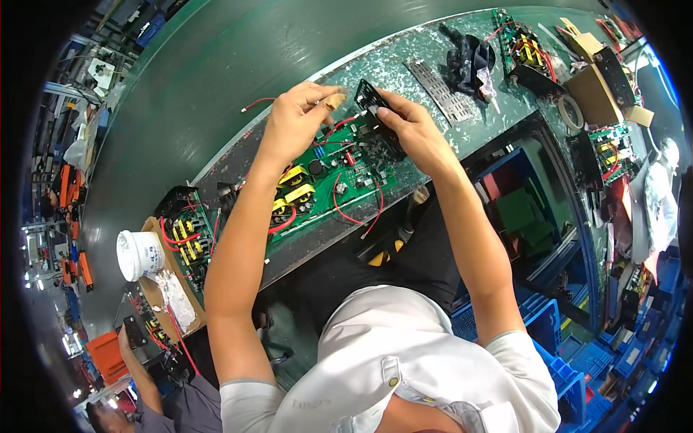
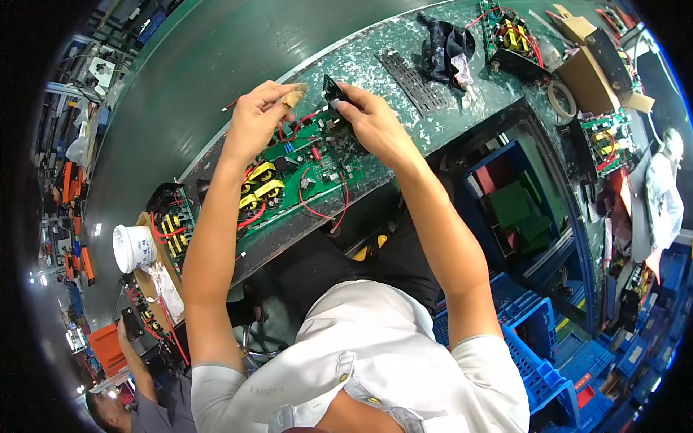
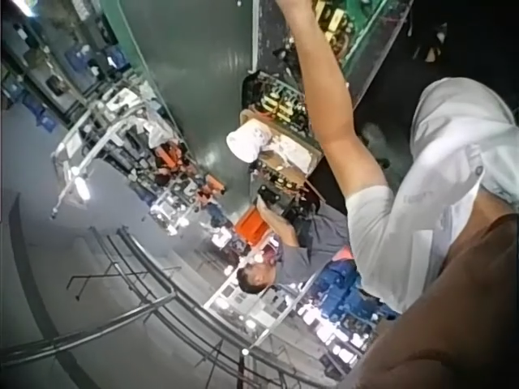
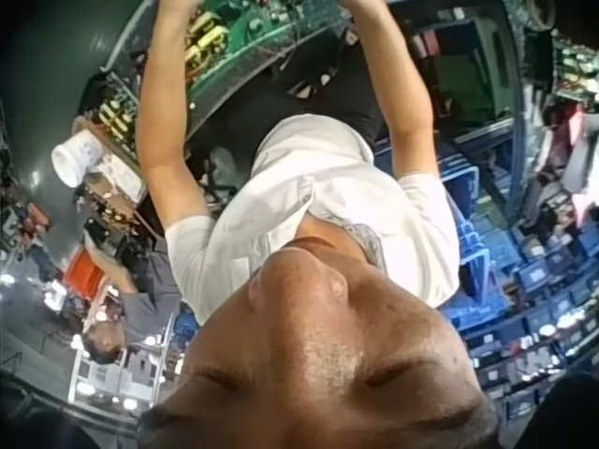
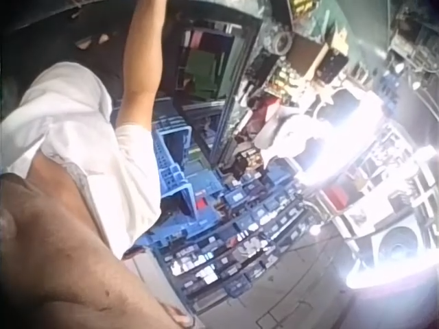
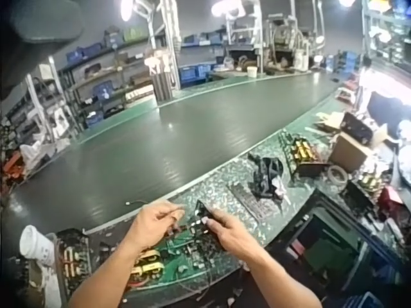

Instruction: Assembling electronic components onto printed circuit boards on a factory assembly line.

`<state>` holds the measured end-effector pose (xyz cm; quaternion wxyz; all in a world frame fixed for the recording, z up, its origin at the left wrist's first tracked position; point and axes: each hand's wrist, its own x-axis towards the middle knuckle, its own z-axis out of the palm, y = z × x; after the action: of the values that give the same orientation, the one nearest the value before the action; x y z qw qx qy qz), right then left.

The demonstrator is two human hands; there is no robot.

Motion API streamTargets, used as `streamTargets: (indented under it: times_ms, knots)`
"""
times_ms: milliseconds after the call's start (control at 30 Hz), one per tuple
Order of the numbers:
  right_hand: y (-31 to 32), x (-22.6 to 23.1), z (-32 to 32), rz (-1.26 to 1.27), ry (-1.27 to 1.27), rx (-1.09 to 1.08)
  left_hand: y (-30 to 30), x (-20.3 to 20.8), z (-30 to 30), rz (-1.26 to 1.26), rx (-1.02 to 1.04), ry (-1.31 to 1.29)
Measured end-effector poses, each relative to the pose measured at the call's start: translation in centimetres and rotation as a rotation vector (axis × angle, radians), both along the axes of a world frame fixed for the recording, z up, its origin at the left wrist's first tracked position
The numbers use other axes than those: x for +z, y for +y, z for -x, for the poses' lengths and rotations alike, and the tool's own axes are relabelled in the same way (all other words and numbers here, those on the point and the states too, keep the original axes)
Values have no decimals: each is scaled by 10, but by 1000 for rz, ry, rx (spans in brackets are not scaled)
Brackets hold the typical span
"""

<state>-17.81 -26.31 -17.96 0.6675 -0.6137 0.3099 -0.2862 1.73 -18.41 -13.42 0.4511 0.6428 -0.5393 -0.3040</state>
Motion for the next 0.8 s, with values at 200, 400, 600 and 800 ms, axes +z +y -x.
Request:
streamTargets:
  times_ms: [200,400,600,800]
  knots:
    - [-1,-10,-6,10,-109,-63,2,8,13,-98,-114,99]
    - [0,-11,-7,-4,-71,-91,4,11,9,-93,-332,48]
    - [4,-5,-7,-36,-88,-110,6,12,24,7,-172,-503]
    - [4,-11,-11,-135,-167,-107,11,2,41,109,-170,-716]
